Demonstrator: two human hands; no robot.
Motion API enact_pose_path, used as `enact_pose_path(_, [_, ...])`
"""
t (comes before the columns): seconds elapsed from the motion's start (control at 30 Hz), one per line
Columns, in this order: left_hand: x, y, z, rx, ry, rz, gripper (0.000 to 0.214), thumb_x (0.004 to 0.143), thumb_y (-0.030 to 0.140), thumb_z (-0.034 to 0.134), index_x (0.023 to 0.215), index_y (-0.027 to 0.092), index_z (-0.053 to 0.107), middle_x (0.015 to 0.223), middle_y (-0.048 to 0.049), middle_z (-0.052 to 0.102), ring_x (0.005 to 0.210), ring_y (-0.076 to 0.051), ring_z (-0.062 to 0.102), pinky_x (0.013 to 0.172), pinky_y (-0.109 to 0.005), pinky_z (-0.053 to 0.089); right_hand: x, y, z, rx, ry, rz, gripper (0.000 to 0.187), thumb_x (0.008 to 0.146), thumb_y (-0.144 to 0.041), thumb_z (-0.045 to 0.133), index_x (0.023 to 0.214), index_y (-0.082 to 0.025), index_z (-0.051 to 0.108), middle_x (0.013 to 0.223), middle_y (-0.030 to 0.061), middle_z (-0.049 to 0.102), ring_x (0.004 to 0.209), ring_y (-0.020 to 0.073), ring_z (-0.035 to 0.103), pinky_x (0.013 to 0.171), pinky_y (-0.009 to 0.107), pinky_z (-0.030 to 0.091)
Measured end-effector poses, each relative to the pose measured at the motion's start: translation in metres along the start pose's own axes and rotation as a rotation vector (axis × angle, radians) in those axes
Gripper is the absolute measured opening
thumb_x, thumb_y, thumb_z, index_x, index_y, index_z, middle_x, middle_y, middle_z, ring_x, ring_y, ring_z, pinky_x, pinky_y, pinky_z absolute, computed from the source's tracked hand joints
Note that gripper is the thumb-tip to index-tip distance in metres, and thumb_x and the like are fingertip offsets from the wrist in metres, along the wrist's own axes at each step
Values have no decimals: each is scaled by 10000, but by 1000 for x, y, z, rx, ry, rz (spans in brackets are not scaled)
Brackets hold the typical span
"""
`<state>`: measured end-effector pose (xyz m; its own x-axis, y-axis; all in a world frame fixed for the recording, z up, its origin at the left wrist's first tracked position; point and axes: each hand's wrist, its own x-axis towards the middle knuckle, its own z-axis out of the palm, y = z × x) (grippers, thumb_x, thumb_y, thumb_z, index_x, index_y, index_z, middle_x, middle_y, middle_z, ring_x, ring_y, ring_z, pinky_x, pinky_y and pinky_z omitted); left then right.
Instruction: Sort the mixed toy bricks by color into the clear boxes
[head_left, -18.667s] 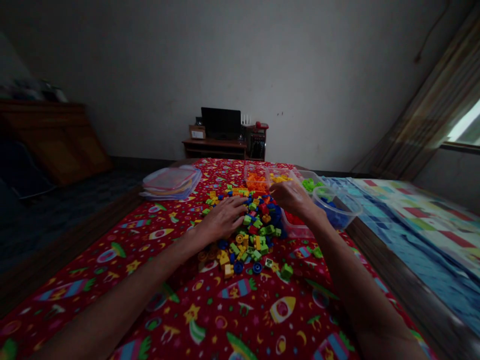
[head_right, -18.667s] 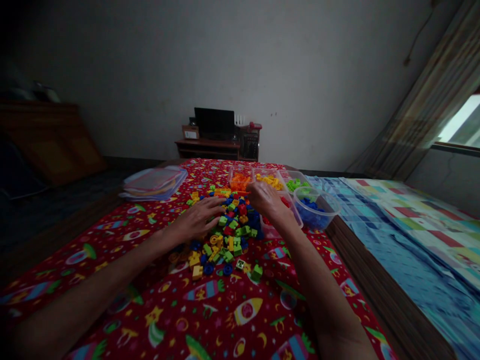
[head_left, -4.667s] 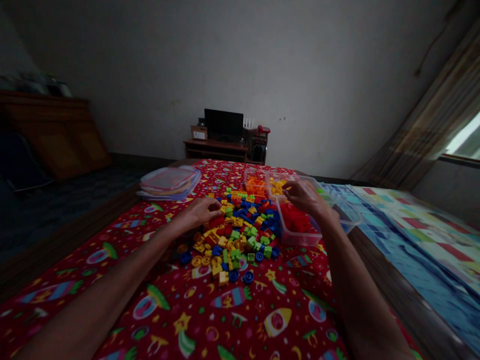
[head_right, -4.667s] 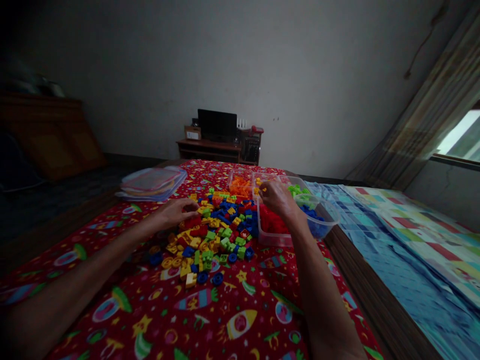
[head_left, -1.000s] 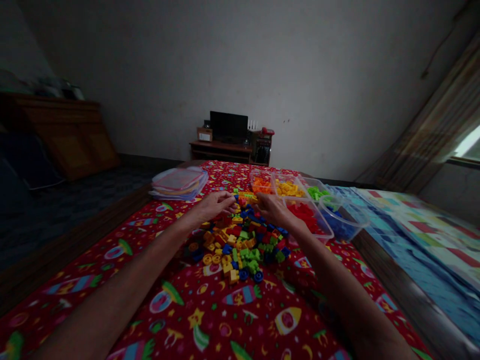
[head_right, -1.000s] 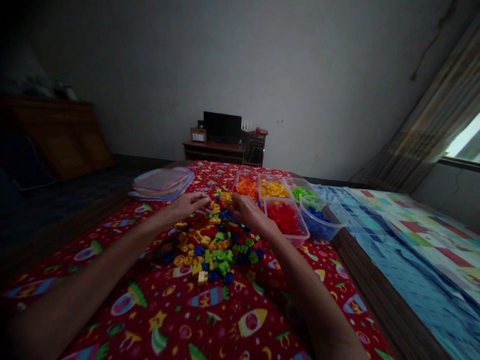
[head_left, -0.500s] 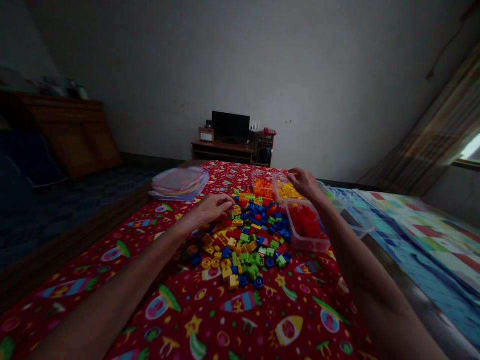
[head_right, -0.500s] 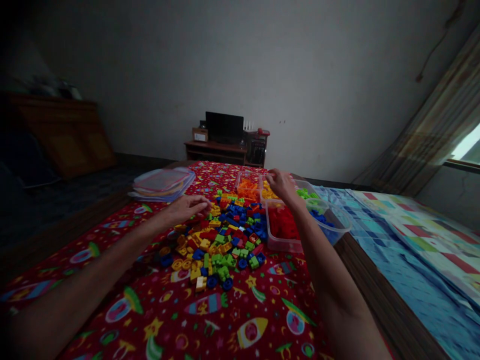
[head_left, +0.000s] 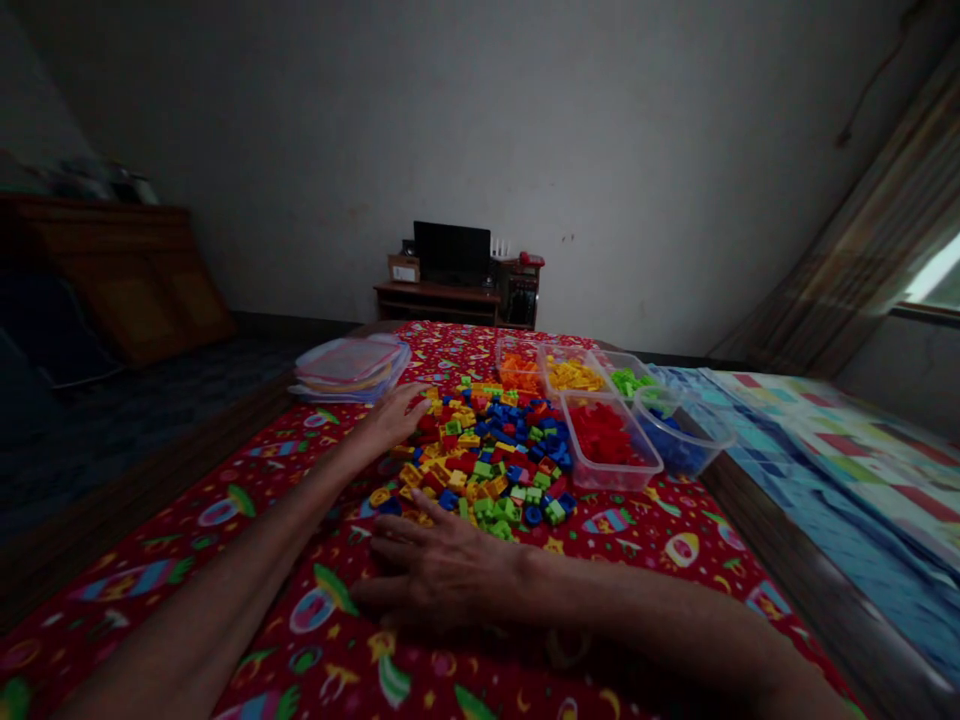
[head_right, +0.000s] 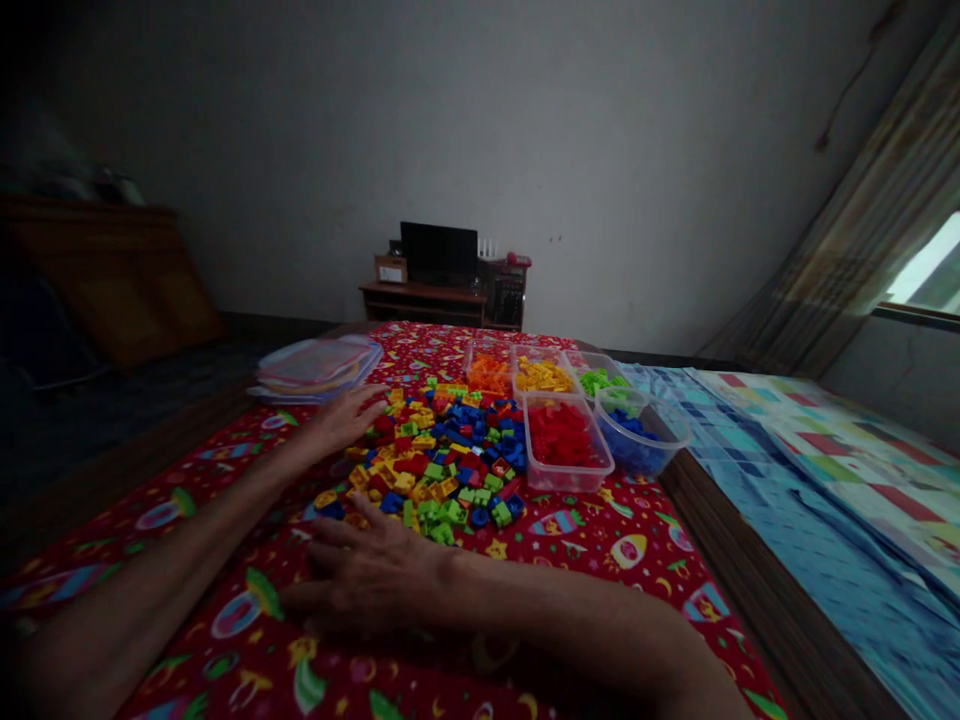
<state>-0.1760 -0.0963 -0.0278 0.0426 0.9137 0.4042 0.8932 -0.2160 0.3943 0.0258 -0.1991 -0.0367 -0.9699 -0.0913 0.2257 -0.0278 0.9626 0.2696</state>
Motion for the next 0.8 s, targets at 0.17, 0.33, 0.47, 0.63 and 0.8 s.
enact_pose_path(0.17, [-6,-9,16,-31,-200,-95,534,883,383,273,1267,112,527,1389,-130,495,1312,-225,406,1106,-355,283,-12,25,10,-101,-14,179,225,946,-214,391,1080,-169,566,1232,142,555,1287,279,350,1046,559,279])
enact_pose_path(0.33, [-1,-4,13,-76,-254,-15,449,865,419,307,1005,177,659,1095,-66,679,1078,-226,567,980,-356,421,-23,53,5,-60,-58,371,249,931,-207,423,1130,-214,573,1272,159,514,1286,279,351,1011,520,324])
enact_pose_path(0.47, [3,-1,0,-159,-318,28,472,805,483,395,1023,172,675,1092,-69,694,1018,-237,601,923,-326,452,-33,75,-7,-29,-80,561,257,893,-200,472,1112,-181,605,1143,143,584,1114,242,497,896,367,429])
enact_pose_path(0.63, [4,5,-20,-91,-304,36,325,730,411,522,868,202,729,992,-50,724,956,-233,625,867,-295,461,-56,99,-24,-22,-17,798,312,891,-156,439,1156,-173,602,1094,120,631,958,196,566,798,288,424])
enact_pose_path(0.8, [0,26,-31,23,-414,71,245,730,262,530,866,206,726,826,-24,714,767,-196,624,710,-262,460,-61,104,-43,7,-34,936,278,906,-182,402,1046,-184,643,845,68,675,688,142,558,602,246,339])
